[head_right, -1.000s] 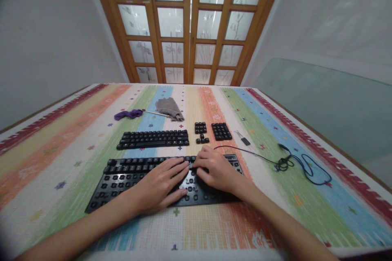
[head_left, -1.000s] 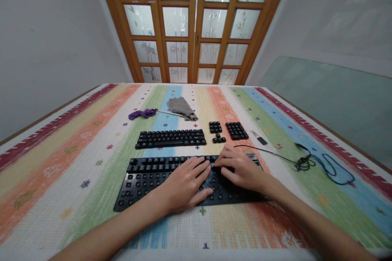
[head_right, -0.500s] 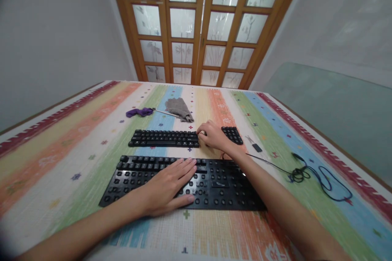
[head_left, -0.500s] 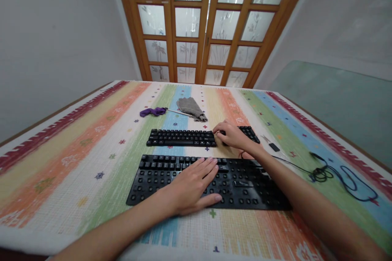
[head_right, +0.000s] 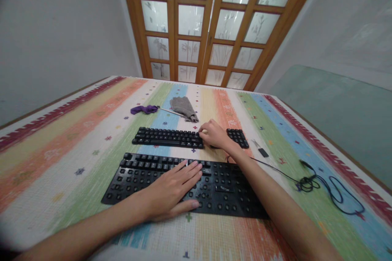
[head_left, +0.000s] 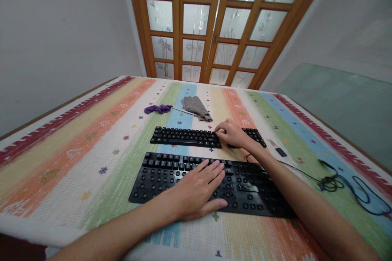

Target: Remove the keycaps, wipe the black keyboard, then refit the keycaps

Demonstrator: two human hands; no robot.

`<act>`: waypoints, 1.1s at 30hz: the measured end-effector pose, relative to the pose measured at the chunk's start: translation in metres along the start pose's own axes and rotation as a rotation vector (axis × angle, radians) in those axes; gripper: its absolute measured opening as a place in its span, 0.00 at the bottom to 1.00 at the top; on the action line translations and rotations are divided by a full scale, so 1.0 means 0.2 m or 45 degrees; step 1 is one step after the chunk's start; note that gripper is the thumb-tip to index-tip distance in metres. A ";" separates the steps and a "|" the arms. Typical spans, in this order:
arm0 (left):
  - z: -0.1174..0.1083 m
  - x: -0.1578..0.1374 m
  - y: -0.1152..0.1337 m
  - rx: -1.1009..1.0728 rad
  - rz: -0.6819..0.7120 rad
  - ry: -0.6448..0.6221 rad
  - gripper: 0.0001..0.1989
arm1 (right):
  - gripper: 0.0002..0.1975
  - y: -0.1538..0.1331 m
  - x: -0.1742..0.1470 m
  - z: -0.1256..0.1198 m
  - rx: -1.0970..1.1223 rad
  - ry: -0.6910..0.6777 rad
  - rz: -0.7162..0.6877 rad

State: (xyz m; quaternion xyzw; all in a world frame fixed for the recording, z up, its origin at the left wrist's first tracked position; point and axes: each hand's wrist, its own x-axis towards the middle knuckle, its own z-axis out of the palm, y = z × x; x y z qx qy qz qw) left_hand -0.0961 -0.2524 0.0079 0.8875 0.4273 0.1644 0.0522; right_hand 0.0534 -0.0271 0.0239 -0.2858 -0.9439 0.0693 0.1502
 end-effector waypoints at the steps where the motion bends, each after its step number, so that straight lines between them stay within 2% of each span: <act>1: 0.00 0.00 0.01 0.010 0.027 0.010 0.31 | 0.10 0.00 0.00 0.00 -0.002 -0.007 0.017; 9: 0.00 0.02 0.06 0.005 0.466 0.199 0.20 | 0.10 -0.01 0.02 -0.03 -0.008 -0.109 0.096; 16: 0.01 0.01 0.08 -0.038 0.478 0.170 0.14 | 0.07 0.02 0.04 -0.01 0.036 -0.119 0.076; 22: 0.01 0.01 0.10 -0.107 0.526 0.181 0.13 | 0.04 0.01 0.01 -0.05 0.141 0.022 0.087; 26: 0.03 0.00 0.13 -0.165 0.561 0.193 0.12 | 0.03 -0.03 -0.10 -0.12 0.248 0.055 0.024; 30: 0.05 0.00 0.16 -0.221 0.596 0.223 0.12 | 0.04 -0.10 -0.29 -0.17 0.326 0.090 -0.020; 33: 0.06 0.00 0.17 -0.242 0.607 0.265 0.11 | 0.05 -0.17 -0.44 -0.19 0.406 0.125 0.012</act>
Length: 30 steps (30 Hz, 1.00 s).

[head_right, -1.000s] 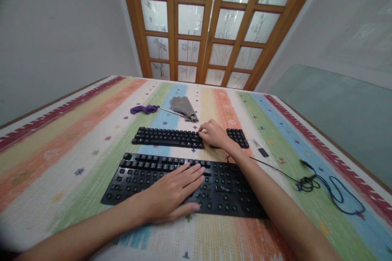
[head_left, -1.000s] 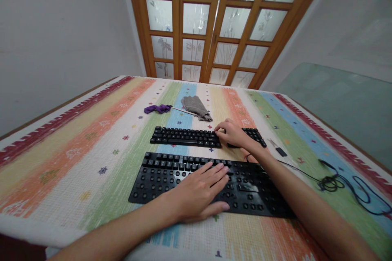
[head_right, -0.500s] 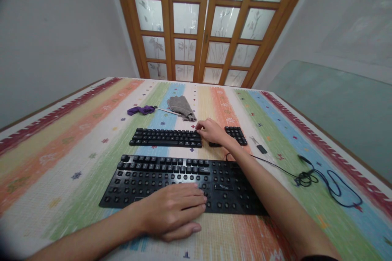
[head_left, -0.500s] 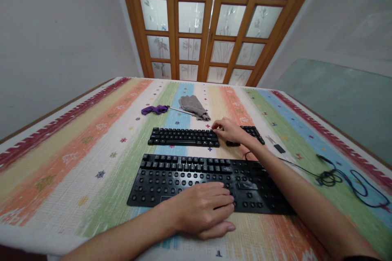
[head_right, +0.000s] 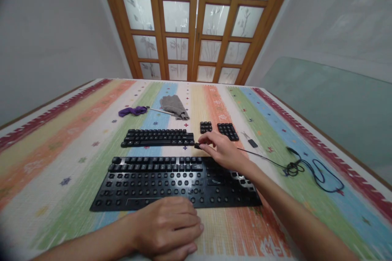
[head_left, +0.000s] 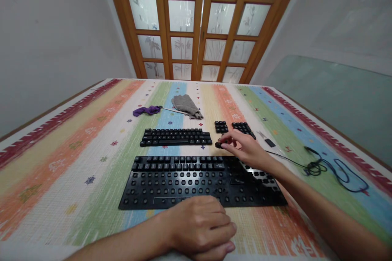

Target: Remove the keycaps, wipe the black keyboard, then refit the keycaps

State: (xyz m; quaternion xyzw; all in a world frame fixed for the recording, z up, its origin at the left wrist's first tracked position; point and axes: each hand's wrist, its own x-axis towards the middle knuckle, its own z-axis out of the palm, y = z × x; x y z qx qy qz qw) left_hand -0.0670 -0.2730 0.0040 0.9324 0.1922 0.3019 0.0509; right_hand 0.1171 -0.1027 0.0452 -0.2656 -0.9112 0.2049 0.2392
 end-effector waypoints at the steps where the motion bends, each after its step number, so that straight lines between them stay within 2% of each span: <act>1: 0.00 0.00 0.00 -0.002 0.001 0.014 0.11 | 0.06 -0.02 -0.05 0.00 0.018 0.002 0.018; 4: -0.01 0.01 0.00 -0.006 -0.002 0.051 0.11 | 0.05 -0.08 -0.16 0.01 0.063 0.038 0.009; 10: -0.03 0.02 0.00 0.151 -0.128 0.113 0.10 | 0.06 -0.11 -0.28 0.06 0.068 0.079 -0.194; 14: -0.04 0.01 -0.01 0.279 -0.318 0.118 0.11 | 0.10 -0.12 -0.29 0.09 -0.057 0.045 -0.390; 17: -0.04 0.01 -0.02 0.313 -0.424 0.101 0.12 | 0.13 -0.13 -0.29 0.10 -0.152 0.040 -0.439; 23: -0.03 0.00 -0.04 0.328 -0.534 0.045 0.16 | 0.14 -0.11 -0.29 0.12 -0.223 0.057 -0.506; 30: -0.03 -0.01 -0.05 0.343 -0.580 -0.035 0.20 | 0.12 -0.13 -0.28 0.13 -0.232 0.084 -0.527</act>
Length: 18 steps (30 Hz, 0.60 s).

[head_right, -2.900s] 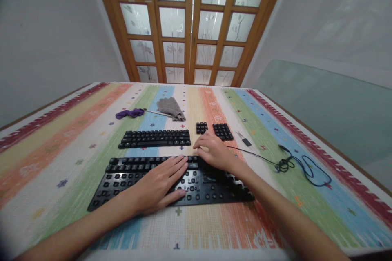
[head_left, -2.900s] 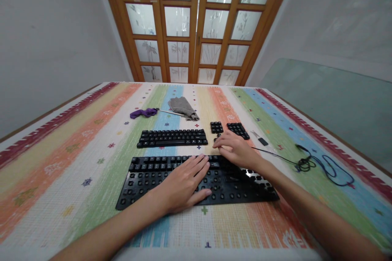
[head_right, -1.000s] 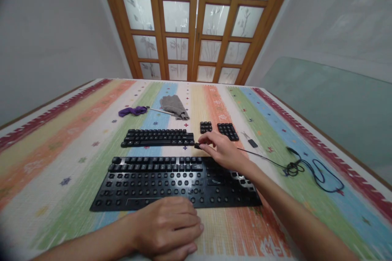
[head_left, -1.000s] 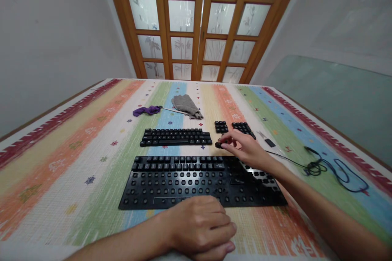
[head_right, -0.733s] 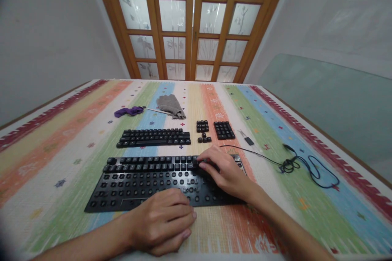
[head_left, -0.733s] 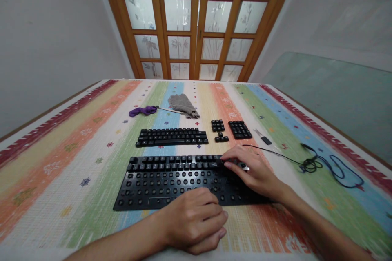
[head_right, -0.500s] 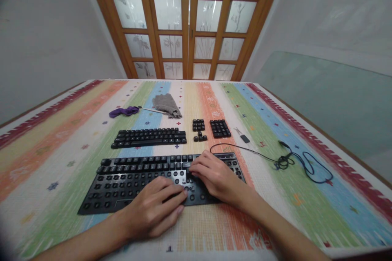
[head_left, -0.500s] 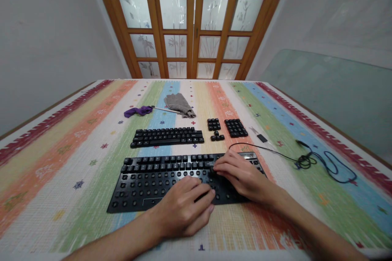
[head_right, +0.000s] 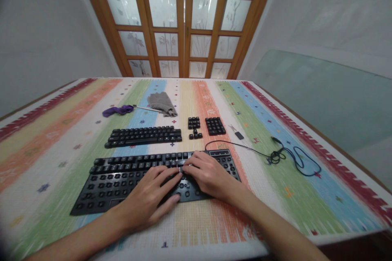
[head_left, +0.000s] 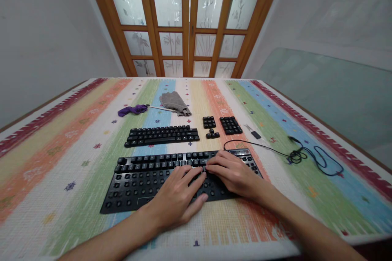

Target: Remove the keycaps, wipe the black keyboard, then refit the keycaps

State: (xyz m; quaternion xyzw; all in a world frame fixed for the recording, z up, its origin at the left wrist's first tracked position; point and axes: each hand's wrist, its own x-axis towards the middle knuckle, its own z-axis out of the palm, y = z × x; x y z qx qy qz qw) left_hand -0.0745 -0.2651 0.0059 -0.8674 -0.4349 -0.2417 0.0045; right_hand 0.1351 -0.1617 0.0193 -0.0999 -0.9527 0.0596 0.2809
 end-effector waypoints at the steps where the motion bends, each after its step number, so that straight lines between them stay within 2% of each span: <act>1: 0.00 0.00 0.00 0.006 0.000 -0.005 0.20 | 0.12 0.00 0.00 0.00 -0.007 0.008 0.001; 13: 0.00 0.00 0.00 0.052 0.026 -0.026 0.23 | 0.10 -0.06 0.01 -0.02 0.014 -0.064 0.108; 18: -0.01 0.01 0.01 0.140 0.058 -0.049 0.23 | 0.11 -0.05 0.02 -0.02 0.060 -0.037 0.144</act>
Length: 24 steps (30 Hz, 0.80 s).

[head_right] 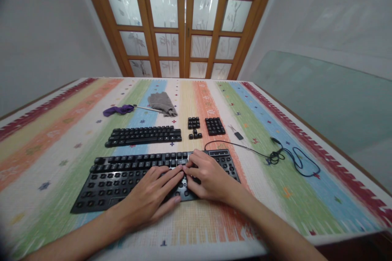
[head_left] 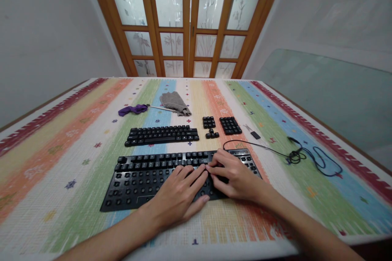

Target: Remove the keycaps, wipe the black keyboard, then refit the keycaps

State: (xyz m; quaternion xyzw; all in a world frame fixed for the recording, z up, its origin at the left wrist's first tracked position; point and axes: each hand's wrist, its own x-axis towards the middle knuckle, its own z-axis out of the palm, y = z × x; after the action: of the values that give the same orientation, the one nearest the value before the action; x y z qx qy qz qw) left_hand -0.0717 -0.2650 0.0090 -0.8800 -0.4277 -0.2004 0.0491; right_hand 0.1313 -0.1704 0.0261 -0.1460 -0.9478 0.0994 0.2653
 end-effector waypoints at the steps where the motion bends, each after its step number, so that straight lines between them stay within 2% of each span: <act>1: 0.00 0.00 0.00 0.009 0.000 -0.004 0.23 | 0.10 0.00 0.00 0.00 0.009 0.005 0.004; 11: 0.00 0.00 0.01 0.007 -0.016 -0.027 0.22 | 0.10 0.01 0.00 0.01 -0.034 -0.007 -0.007; 17: 0.00 -0.01 0.00 0.025 -0.004 -0.067 0.25 | 0.10 0.02 0.00 0.01 0.049 0.030 -0.018; 21: -0.02 -0.02 -0.01 0.024 0.004 0.003 0.22 | 0.09 0.05 0.00 -0.01 0.132 0.217 0.015; 24: -0.03 -0.02 -0.03 0.026 0.012 0.072 0.20 | 0.09 0.08 0.00 -0.03 0.068 0.359 0.087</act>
State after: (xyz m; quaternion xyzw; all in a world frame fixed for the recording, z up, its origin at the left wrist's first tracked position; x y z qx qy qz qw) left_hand -0.0805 -0.2658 0.0122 -0.8755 -0.4240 -0.2206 0.0709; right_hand 0.1384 -0.1556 0.0276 -0.1837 -0.8926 0.1120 0.3961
